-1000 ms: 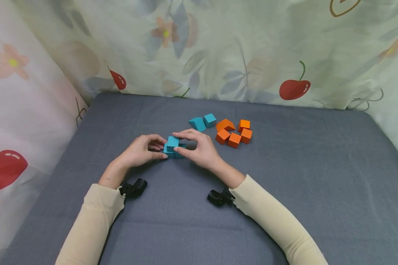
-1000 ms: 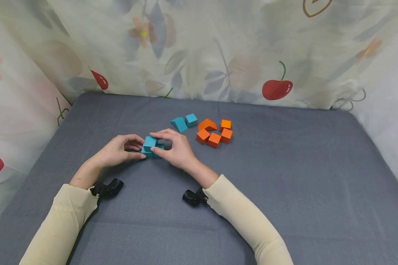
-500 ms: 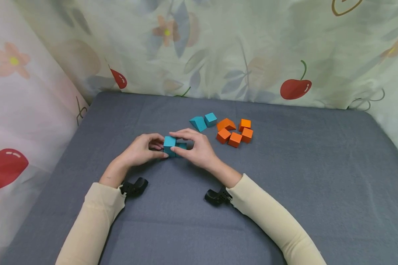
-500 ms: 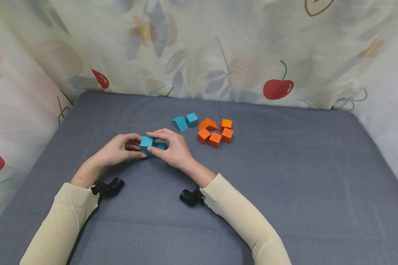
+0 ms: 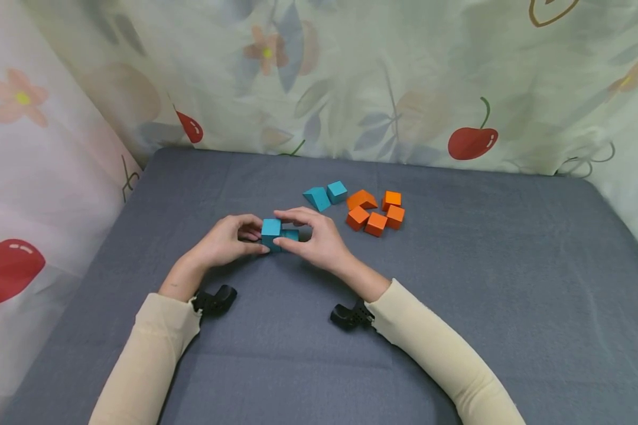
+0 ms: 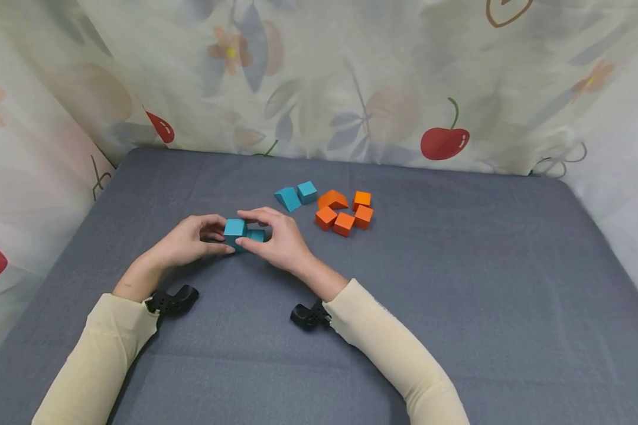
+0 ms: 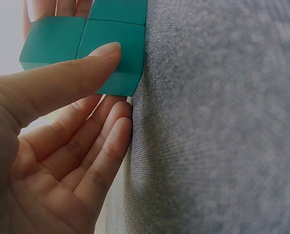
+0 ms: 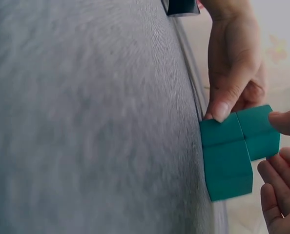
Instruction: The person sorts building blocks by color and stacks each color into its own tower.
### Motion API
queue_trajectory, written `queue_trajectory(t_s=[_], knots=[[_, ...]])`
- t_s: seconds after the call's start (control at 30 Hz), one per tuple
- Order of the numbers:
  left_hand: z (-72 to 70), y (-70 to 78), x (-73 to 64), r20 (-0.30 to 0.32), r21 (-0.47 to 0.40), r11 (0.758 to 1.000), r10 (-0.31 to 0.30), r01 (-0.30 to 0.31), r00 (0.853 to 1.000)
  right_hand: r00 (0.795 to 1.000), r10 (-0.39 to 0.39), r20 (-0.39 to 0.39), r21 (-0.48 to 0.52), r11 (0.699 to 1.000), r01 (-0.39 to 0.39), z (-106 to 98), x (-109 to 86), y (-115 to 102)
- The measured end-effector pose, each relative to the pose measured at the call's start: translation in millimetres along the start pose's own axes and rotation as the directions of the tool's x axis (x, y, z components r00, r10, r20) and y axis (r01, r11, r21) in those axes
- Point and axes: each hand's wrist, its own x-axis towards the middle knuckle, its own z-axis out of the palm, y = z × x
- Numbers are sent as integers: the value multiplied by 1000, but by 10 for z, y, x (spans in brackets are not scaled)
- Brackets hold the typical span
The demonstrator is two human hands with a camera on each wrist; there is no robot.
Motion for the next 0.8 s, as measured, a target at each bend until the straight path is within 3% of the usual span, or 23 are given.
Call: queue_trajectory(t_s=[0.23, 0.8], knots=[[10, -17, 2, -10, -3, 1000, 7, -7, 1000, 1000, 26, -4, -23, 999, -26, -159, -44, 43], [11, -25, 2, -10, -5, 1000, 30, -30, 999, 987, 110, -116, -43, 992, -115, -422, -70, 158]])
